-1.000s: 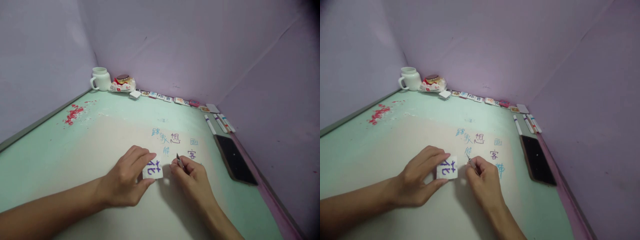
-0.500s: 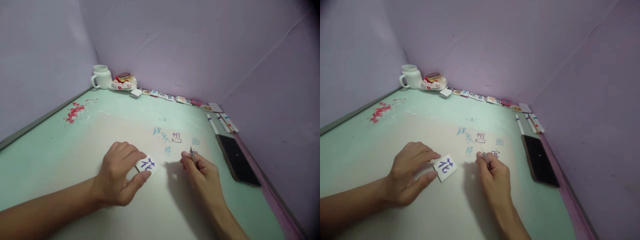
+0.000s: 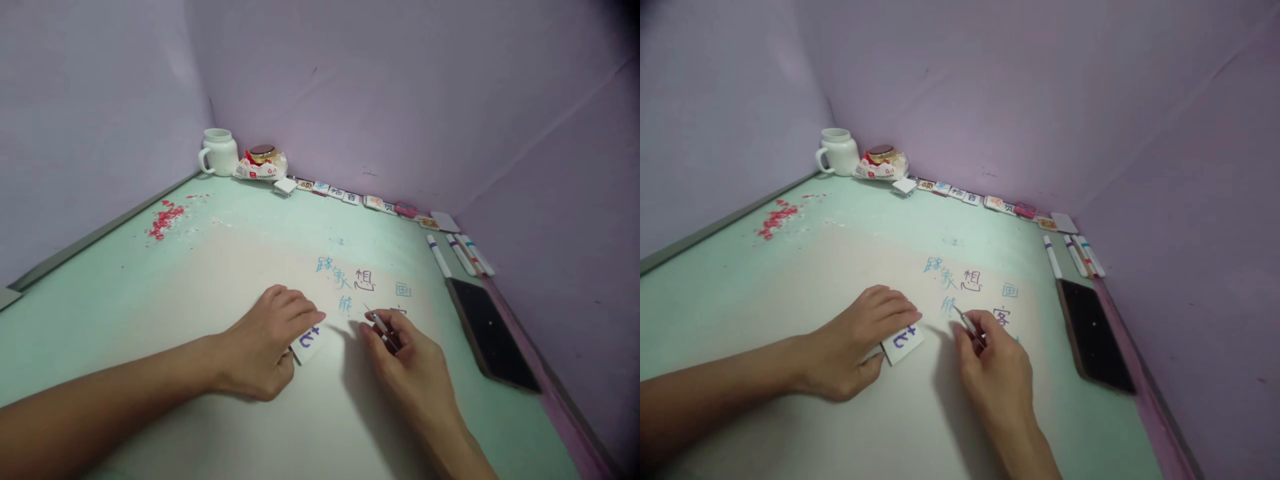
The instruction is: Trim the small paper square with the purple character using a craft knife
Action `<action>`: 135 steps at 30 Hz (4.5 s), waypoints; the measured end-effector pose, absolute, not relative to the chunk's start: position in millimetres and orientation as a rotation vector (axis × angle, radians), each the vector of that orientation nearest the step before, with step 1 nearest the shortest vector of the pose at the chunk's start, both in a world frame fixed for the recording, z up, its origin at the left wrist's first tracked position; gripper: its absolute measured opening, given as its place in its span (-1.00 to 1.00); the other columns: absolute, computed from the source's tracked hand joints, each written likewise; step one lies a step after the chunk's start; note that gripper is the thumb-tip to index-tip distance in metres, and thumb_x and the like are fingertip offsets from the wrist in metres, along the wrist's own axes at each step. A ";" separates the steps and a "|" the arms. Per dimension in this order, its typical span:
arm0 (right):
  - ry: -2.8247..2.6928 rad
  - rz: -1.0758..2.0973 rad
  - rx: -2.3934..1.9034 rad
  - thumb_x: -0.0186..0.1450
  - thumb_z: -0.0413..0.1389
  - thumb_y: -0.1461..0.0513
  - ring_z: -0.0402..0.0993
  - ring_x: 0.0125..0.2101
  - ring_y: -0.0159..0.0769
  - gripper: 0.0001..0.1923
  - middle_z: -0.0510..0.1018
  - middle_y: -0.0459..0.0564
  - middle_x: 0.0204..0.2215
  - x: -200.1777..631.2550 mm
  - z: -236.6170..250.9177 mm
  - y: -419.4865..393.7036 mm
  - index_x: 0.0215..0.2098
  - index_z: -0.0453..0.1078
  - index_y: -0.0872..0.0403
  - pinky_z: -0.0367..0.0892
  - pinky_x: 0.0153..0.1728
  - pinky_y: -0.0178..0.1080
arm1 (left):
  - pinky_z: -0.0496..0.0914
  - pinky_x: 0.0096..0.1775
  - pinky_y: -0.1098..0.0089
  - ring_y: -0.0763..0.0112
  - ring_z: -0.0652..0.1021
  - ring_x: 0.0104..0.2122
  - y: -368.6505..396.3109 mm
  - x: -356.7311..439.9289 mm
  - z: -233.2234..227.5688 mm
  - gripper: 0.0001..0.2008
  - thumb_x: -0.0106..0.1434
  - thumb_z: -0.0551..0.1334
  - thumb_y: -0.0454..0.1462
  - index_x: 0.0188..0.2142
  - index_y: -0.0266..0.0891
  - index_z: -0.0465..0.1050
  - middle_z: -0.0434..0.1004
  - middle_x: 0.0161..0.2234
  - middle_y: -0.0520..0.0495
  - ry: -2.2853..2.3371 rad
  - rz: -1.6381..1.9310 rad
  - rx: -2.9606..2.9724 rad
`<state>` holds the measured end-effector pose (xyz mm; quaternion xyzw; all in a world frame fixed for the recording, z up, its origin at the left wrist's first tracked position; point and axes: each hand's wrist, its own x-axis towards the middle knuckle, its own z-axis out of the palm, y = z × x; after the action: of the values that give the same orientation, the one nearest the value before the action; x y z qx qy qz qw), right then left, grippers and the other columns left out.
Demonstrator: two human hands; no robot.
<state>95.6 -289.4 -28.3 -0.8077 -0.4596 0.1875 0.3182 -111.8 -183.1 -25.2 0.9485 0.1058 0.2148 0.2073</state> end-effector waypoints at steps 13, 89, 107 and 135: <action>-1.362 0.398 -2.039 0.33 -0.07 -0.04 0.37 -0.55 -0.33 -0.66 0.47 -0.15 -0.54 80.7 -24.7 -299.1 -0.35 0.40 -0.03 0.22 -0.49 -0.28 | 0.24 0.03 -0.01 0.09 0.41 -0.12 -184.5 -112.2 -27.8 -0.40 -0.09 0.12 -0.43 0.03 -0.34 0.30 0.43 -0.10 -0.26 0.352 0.591 2.594; -1.996 0.003 -1.769 0.31 0.01 0.21 0.28 -0.70 -0.43 -0.74 0.33 -0.17 -0.61 87.9 -40.5 -286.4 -0.55 0.26 0.03 0.05 -0.66 -0.33 | 0.21 0.00 0.04 0.13 0.39 -0.13 -185.7 -110.9 -30.8 -0.57 0.01 0.31 -0.40 -0.08 -0.31 0.38 0.40 -0.12 -0.21 0.437 0.531 2.471; -1.911 0.273 -1.925 0.29 -0.03 0.19 0.25 -0.62 -0.40 -0.75 0.38 -0.13 -0.56 83.5 -35.9 -292.2 -0.55 0.23 0.04 -0.05 -0.56 -0.30 | 0.24 -0.03 0.03 0.12 0.40 -0.11 -183.9 -110.9 -33.8 -0.64 0.09 0.24 -0.37 -0.08 -0.28 0.35 0.40 -0.10 -0.20 0.392 0.618 2.519; -1.914 0.251 -1.883 0.30 -0.01 0.20 0.26 -0.62 -0.40 -0.75 0.36 -0.14 -0.57 86.4 -36.2 -293.4 -0.54 0.26 0.03 0.02 -0.57 -0.31 | 0.23 -0.01 0.04 0.11 0.40 -0.11 -183.0 -111.4 -35.9 -0.64 0.12 0.24 -0.32 -0.06 -0.23 0.33 0.41 -0.09 -0.19 0.390 0.610 2.519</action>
<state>86.4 -293.4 -36.2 -0.6811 -0.6923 0.0908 0.2207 -111.4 -183.0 -35.9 0.9288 0.1438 0.2250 0.2571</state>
